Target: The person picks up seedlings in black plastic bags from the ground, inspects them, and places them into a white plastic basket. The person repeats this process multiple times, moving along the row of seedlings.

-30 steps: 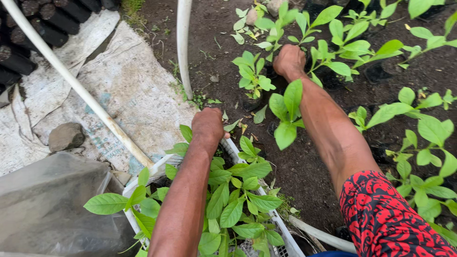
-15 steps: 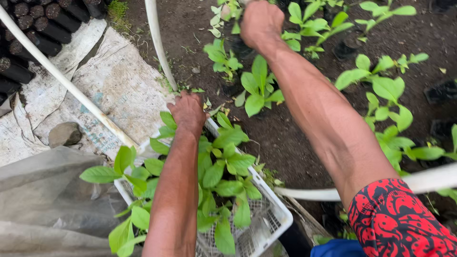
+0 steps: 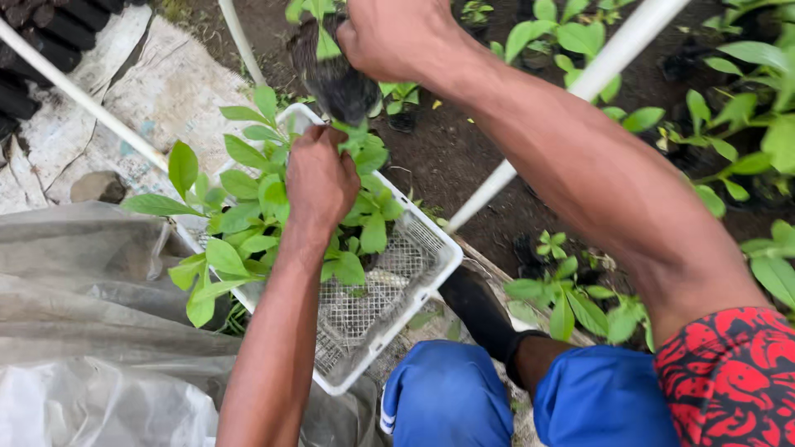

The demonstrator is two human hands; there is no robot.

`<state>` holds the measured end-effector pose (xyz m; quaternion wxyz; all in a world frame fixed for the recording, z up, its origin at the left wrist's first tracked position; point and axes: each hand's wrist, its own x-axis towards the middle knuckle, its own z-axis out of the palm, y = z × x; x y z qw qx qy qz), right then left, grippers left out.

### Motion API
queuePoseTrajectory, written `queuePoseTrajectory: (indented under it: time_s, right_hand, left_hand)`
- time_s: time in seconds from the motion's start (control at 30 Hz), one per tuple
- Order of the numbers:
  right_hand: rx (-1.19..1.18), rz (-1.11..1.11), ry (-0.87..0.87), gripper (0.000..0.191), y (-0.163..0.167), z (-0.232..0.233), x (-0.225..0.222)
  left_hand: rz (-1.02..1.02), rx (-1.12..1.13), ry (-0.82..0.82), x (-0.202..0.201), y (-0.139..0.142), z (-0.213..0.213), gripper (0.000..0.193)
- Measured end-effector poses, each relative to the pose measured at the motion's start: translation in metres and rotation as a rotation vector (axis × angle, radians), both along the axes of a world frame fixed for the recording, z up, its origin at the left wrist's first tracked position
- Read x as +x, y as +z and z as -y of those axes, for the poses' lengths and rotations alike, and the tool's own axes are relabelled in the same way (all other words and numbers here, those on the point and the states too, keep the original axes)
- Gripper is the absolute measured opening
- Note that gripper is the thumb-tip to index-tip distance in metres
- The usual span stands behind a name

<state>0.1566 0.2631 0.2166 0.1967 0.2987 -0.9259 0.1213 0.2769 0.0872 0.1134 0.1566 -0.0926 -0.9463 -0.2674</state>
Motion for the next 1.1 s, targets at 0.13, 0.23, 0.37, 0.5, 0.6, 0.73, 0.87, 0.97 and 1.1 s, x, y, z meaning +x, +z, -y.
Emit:
queuePoseTrajectory:
  time_s: [0.13, 0.23, 0.37, 0.5, 0.6, 0.73, 0.87, 0.97, 1.1]
  right_hand:
    - [0.007, 0.344, -0.067, 0.028, 0.023, -0.059, 0.079]
    - [-0.001, 0.416, 0.069, 0.024, 0.027, -0.102, 0.13]
    - [-0.002, 0.449, -0.046, 0.023, 0.028, -0.175, 0.213]
    - [0.137, 0.404, -0.234, 0.013, 0.022, -0.226, 0.257]
    - [0.119, 0.339, -0.366, 0.017, -0.015, -0.256, 0.275]
    - [0.036, 0.414, -0.564, 0.02, -0.061, -0.305, 0.282]
    - [-0.07, 0.629, -0.798, 0.028, -0.116, -0.343, 0.276]
    - [-0.135, 0.675, -0.876, 0.028, -0.156, -0.364, 0.273]
    - [-0.269, 0.798, -0.97, 0.019, -0.196, -0.373, 0.267]
  left_hand:
    - [0.041, 0.005, -0.119, 0.063, 0.006, -0.031, 0.026]
    - [0.145, -0.036, -0.182, 0.094, 0.001, -0.051, 0.027]
    - [0.207, -0.044, -0.334, 0.125, 0.0, -0.082, 0.023]
    - [0.253, -0.109, -0.463, 0.121, -0.001, -0.125, 0.022]
    - [0.287, -0.104, -0.561, 0.115, -0.023, -0.169, 0.023]
    - [0.438, -0.077, -0.585, 0.108, -0.047, -0.239, 0.028]
    - [0.541, -0.234, -0.563, 0.101, -0.072, -0.291, 0.026]
    - [0.627, -0.309, -0.552, 0.099, -0.091, -0.316, 0.026]
    - [0.661, -0.378, -0.518, 0.094, -0.106, -0.34, 0.027]
